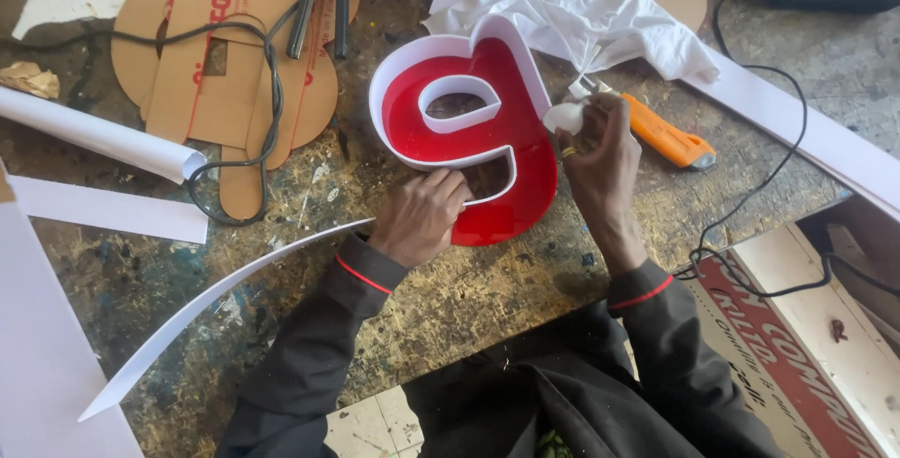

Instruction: Assembling a 3D channel letter by heating, bending, and gluing a plastic border to an acrylic face.

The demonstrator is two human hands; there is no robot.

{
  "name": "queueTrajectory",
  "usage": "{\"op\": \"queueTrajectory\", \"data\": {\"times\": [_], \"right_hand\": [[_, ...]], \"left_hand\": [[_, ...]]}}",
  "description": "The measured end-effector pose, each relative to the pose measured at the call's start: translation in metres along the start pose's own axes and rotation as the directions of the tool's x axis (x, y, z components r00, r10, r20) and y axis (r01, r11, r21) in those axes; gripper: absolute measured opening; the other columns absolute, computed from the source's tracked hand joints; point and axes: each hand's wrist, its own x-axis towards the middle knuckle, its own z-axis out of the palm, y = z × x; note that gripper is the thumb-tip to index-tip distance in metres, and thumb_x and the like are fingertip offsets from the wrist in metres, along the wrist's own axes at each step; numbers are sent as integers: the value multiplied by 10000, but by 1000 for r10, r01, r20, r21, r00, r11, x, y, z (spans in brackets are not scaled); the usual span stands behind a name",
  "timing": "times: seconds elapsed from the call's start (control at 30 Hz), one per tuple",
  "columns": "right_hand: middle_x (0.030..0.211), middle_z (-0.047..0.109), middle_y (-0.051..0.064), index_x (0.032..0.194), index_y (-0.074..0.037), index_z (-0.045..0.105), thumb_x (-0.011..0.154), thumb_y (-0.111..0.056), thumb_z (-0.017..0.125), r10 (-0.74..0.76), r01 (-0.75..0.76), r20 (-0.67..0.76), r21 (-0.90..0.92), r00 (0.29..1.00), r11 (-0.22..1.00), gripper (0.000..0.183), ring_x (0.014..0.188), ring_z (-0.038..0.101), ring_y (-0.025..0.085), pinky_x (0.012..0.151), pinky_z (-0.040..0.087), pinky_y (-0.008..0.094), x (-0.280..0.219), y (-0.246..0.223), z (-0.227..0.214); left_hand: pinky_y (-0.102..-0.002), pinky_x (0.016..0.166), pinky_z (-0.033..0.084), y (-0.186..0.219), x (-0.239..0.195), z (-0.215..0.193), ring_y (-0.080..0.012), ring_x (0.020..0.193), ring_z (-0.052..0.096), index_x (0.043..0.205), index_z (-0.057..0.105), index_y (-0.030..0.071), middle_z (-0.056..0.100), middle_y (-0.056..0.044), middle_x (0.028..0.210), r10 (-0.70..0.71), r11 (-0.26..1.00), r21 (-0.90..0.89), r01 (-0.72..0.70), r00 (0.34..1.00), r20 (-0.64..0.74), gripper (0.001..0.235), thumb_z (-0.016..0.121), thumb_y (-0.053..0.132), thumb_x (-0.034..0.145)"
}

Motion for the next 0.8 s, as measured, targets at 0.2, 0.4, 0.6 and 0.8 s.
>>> {"op": "queueTrajectory", "data": {"times": [0.2,0.4,0.6,0.8], "right_hand": [[1293,732,149,1444,-130,694,911,103,826,-265,193,-199,-320,944,928,596,1186,709,384,958,620,561,0,47,-14],[1140,637,120,1376,-29,635,1113,97,696,-193,157,-143,-232,971,960,298,1026,629,302,925,589,451,-38,15,-31],[1473,659,303,1549,26,625,1141,-394,722,-16,102,237,-356,971,929,593,1492,565,481,1285,397,667,-99,7,-15],[1790,456,276,1667,35,533,1142,-421,672,13,149,351,-431,936,890,709,1691,369,428,1411,233,547,-98,0,2]], "left_hand": [[-374,780,620,0,1,-8,-244,1049,714,1091,754,96,679,-27,1029,-20,1000,-5,20,1000,19,120,820,143,1002],[-382,814,607,1,0,-2,-252,1075,700,1122,746,104,676,-29,1039,-16,999,47,17,1000,-25,208,839,137,939],[-390,816,616,2,3,-7,-266,1058,715,1092,753,91,699,-46,1025,-12,1000,29,12,1000,-17,221,857,112,898],[-398,810,595,10,1,-1,-281,1089,678,1109,730,89,666,-46,1071,-35,999,15,35,999,22,387,905,80,765]]}}
